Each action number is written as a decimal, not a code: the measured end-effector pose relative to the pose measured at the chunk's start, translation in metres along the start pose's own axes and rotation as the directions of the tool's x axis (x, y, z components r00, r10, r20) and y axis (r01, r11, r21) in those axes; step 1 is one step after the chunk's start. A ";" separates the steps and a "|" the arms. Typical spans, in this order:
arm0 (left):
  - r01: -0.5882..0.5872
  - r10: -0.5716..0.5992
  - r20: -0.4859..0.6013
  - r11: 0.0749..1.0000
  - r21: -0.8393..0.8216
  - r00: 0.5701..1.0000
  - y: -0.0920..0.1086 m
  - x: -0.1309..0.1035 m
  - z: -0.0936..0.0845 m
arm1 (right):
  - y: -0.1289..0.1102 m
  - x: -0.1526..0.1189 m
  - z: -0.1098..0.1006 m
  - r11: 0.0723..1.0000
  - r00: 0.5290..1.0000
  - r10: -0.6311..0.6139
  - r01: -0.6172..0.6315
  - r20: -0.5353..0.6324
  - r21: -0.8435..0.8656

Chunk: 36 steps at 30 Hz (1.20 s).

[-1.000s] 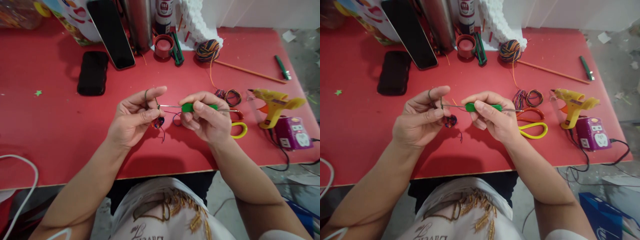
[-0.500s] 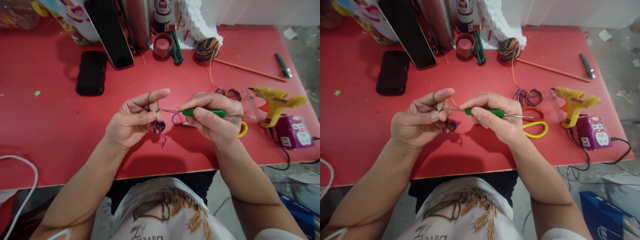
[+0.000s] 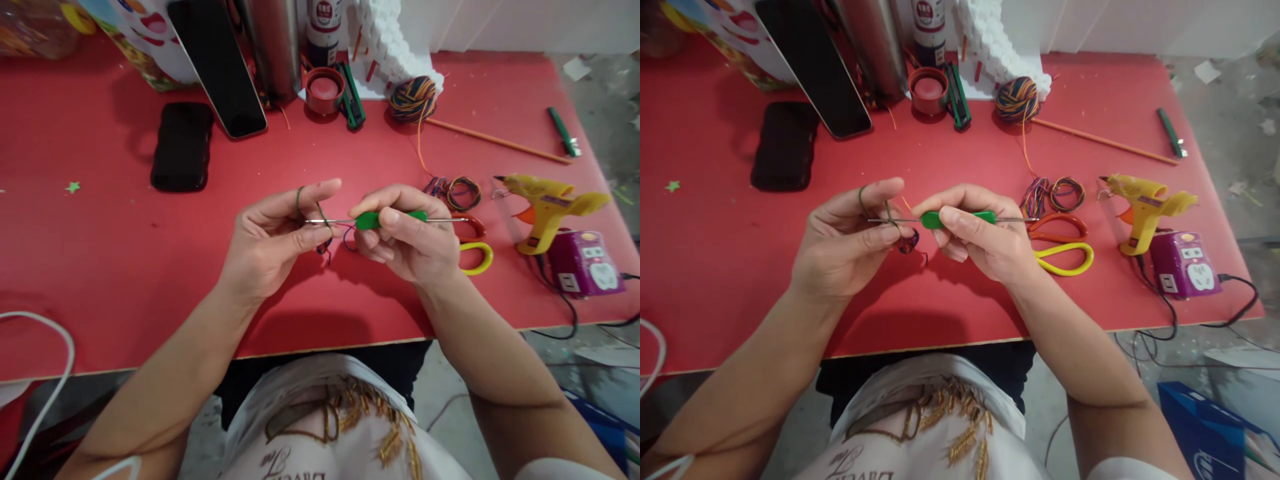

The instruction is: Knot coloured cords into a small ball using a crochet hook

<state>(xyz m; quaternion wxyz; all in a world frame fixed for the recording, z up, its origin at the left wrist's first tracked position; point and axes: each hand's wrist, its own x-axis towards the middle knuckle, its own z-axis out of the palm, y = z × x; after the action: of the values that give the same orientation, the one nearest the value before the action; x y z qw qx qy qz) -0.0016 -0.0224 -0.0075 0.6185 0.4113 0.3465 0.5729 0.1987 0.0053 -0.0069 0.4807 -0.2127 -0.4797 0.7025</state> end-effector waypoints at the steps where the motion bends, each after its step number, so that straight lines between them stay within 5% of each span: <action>1: -0.020 0.020 -0.006 1.000 0.011 1.000 0.000 0.000 0.001 | 0.000 0.000 0.000 1.000 1.000 -0.007 0.007 -0.007 0.001; 10: -0.118 0.127 -0.079 0.988 0.103 0.989 -0.002 0.000 0.004 | 0.001 -0.001 -0.001 0.998 0.999 -0.011 0.009 -0.042 -0.059; 14: -0.151 0.179 -0.159 0.973 0.172 0.971 -0.004 0.000 0.007 | 0.003 -0.008 0.005 0.975 0.987 -0.113 0.087 -0.118 -0.204; 17: -0.165 0.208 -0.202 0.964 0.209 0.957 -0.008 0.001 0.006 | 0.008 -0.013 0.012 0.879 0.970 -0.216 0.142 -0.115 -0.455; 21: -0.159 0.200 -0.172 0.962 0.222 0.965 -0.011 0.004 0.000 | 0.019 -0.016 0.017 0.640 0.916 -0.400 0.278 -0.002 -0.717; 25: -0.177 0.205 -0.093 0.953 0.245 0.974 -0.011 0.006 -0.006 | 0.022 -0.015 0.015 0.593 0.907 -0.419 0.312 0.047 -0.742; 30: -0.257 0.311 -0.133 0.912 0.319 0.941 -0.013 0.002 -0.004 | 0.012 -0.014 0.012 0.598 0.907 -0.418 0.323 0.059 -0.733; 36: -0.174 0.192 -0.136 0.976 0.129 0.972 -0.011 0.005 0.001 | 0.015 -0.013 0.018 0.396 0.838 -0.491 0.458 0.238 -0.796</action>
<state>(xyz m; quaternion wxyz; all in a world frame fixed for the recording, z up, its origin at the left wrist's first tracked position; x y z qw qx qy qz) 0.0045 -0.0177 -0.0165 0.5107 0.4333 0.3845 0.6353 0.1833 -0.0155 -0.0138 0.5094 -0.2798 -0.7832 0.2211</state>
